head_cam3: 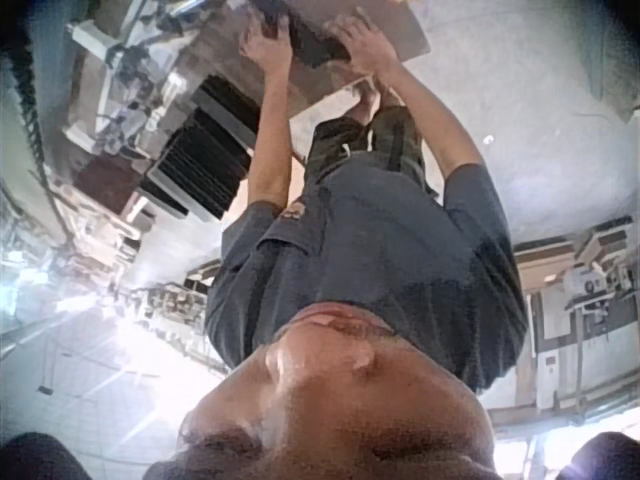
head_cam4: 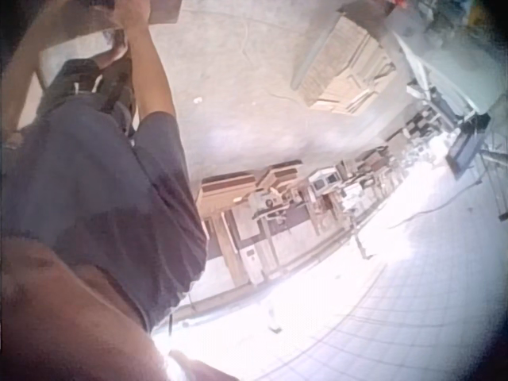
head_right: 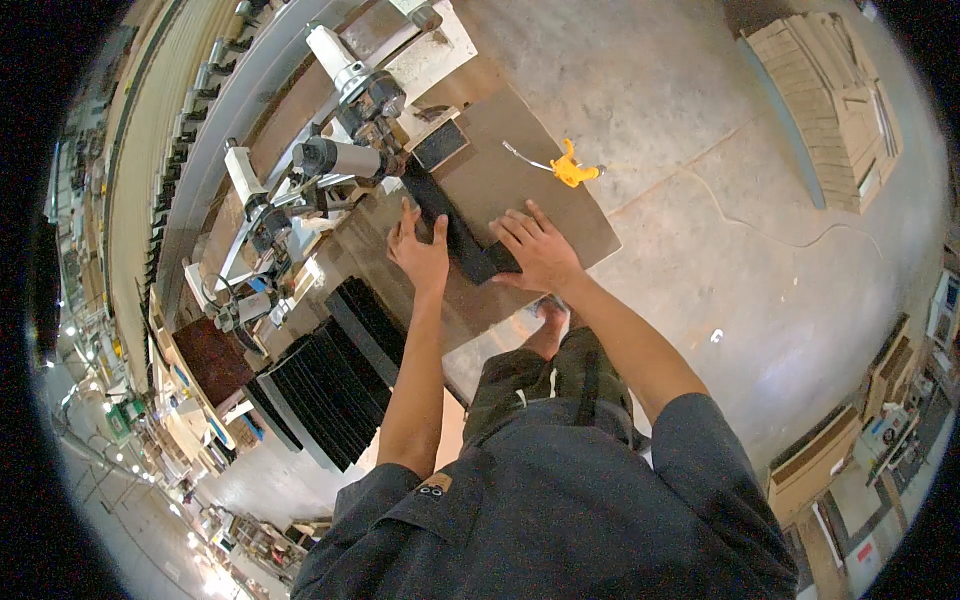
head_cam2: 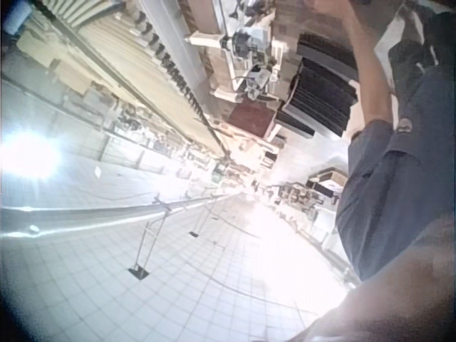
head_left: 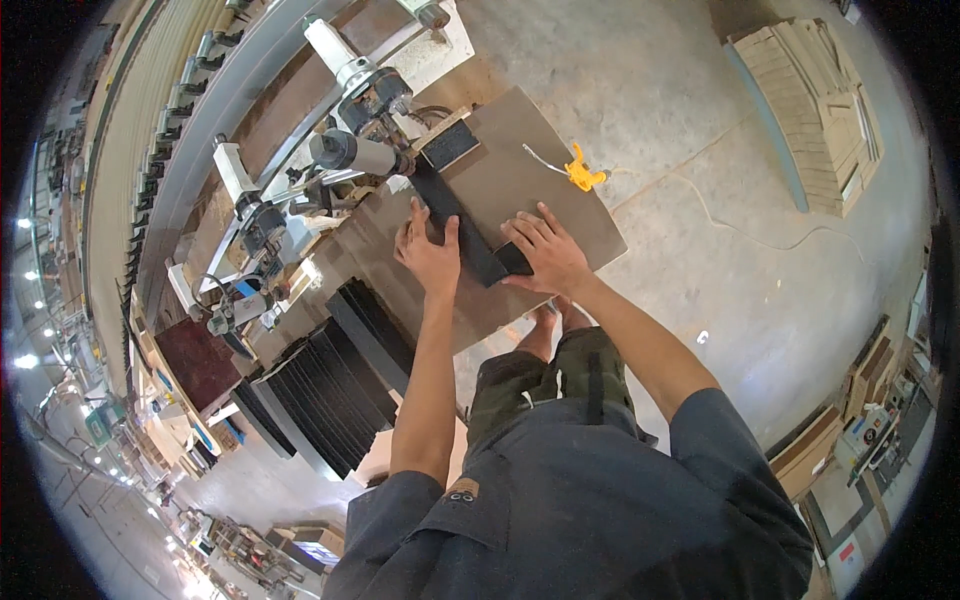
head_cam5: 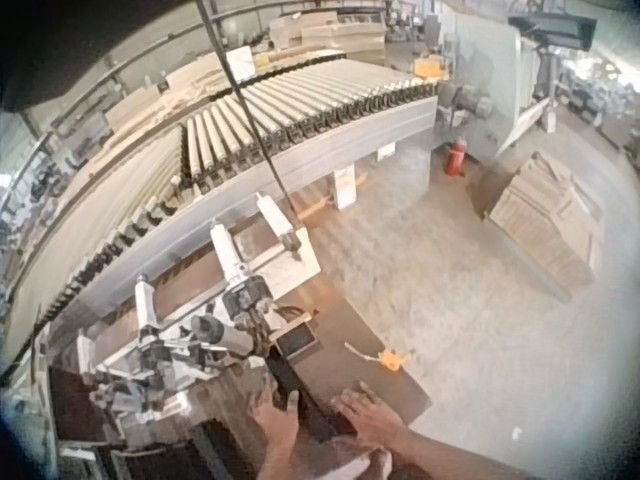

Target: The person organizes and prepares black wooden components on a workshop table, then uses a yellow handheld tool to apply glue or sealant and aligns them under a vertical press.

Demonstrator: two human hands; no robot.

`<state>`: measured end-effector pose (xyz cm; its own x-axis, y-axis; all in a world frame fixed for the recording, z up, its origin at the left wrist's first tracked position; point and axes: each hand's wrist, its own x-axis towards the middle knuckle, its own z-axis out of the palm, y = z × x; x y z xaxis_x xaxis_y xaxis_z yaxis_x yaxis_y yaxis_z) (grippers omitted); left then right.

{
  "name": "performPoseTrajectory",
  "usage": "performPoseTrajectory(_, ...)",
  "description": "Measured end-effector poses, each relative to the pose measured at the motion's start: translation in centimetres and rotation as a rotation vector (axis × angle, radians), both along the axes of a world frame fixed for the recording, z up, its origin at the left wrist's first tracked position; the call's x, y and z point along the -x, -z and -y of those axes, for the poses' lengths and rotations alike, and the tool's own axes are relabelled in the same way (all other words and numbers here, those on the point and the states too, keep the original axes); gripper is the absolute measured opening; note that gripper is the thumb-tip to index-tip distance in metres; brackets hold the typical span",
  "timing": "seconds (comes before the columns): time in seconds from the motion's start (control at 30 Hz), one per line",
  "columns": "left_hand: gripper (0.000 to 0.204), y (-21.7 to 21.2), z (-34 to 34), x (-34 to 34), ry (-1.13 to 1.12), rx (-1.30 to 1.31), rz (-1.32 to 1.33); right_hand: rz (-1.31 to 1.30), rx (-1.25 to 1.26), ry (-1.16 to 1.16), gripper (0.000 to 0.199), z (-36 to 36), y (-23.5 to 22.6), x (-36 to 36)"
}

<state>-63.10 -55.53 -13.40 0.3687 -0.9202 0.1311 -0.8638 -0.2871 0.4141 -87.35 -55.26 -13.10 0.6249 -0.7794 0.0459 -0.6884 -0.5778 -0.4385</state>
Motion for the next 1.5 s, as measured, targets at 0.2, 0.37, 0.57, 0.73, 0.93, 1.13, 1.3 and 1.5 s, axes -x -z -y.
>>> performPoseTrajectory(0.2, 0.082, 1.9, -1.4, -2.1, 0.155, -0.018, -0.116, 0.027, 0.014, 0.018, 0.09, -0.1, -0.5, -0.4)
performPoseTrajectory(0.37, 0.08, 2.1, -1.3, -1.3, 0.164, -0.011, -0.12, 0.034, 0.015, 0.037, 0.09, 0.2, -0.7, -0.3)
performPoseTrajectory(0.57, 0.071, 2.4, -1.2, -0.6, 0.176, 0.123, -0.183, 0.044, 0.012, 0.055, 0.089, 0.2, -0.7, -0.3)
performPoseTrajectory(0.73, 0.06, 3.4, -1.1, -1.0, 0.27, 0.103, -0.07, 0.028, 0.018, 0.066, 0.088, -0.2, 0.0, 0.0)
performPoseTrajectory(0.93, 0.061, 2.1, -0.8, -0.5, 0.263, 0.05, -0.099, 0.069, 0.058, 0.139, 0.082, -0.6, 0.9, 0.4)
performPoseTrajectory(1.13, 0.056, 1.9, -0.9, -0.5, 0.263, 0.056, -0.137, 0.112, 0.062, 0.094, 0.084, -0.6, 1.6, -0.3)
performPoseTrajectory(1.3, 0.052, 3.2, -1.2, 0.0, 0.337, 0.04, -0.076, 0.116, 0.046, 0.117, 0.086, -1.4, 2.3, 0.2)
performPoseTrajectory(1.5, 0.052, 3.9, -1.6, -0.6, 0.326, 0.101, 0.059, 0.054, 0.038, 0.096, 0.086, -1.2, 0.4, 0.1)
